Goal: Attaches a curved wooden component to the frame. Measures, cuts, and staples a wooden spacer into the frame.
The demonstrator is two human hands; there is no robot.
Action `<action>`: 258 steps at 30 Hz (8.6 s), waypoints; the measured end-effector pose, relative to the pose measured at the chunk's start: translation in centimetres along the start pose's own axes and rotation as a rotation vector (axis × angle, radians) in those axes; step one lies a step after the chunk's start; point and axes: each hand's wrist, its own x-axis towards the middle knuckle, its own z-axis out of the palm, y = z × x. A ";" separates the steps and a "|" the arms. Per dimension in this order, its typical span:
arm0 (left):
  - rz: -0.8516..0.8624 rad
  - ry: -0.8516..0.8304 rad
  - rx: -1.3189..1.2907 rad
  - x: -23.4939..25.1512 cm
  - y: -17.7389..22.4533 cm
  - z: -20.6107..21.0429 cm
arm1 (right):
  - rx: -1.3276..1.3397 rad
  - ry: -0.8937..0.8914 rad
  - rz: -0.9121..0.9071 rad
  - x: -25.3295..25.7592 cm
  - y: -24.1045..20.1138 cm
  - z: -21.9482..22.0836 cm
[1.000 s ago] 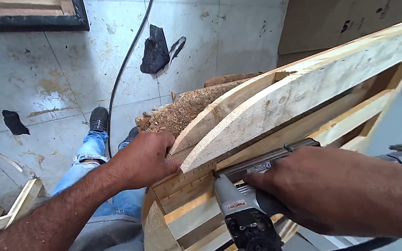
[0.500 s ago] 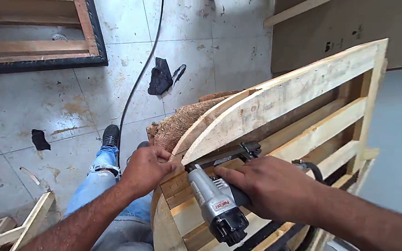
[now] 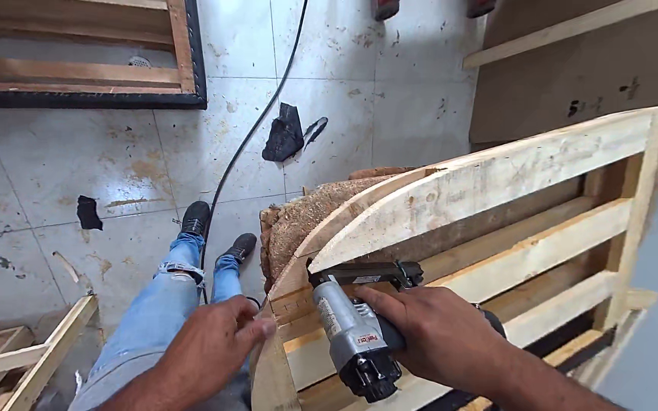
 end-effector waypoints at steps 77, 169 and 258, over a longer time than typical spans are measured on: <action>0.187 0.081 0.091 -0.5 0.0 2.6 | 0.127 -0.169 0.258 0.2 -1.8 -0.7; 0.127 -0.221 0.109 0.7 0.8 0.4 | 0.354 -0.027 0.151 -4.9 0.8 -1.8; 0.138 -0.395 0.640 12.7 19.1 -5.7 | 2.114 0.958 1.238 6.4 -16.3 3.4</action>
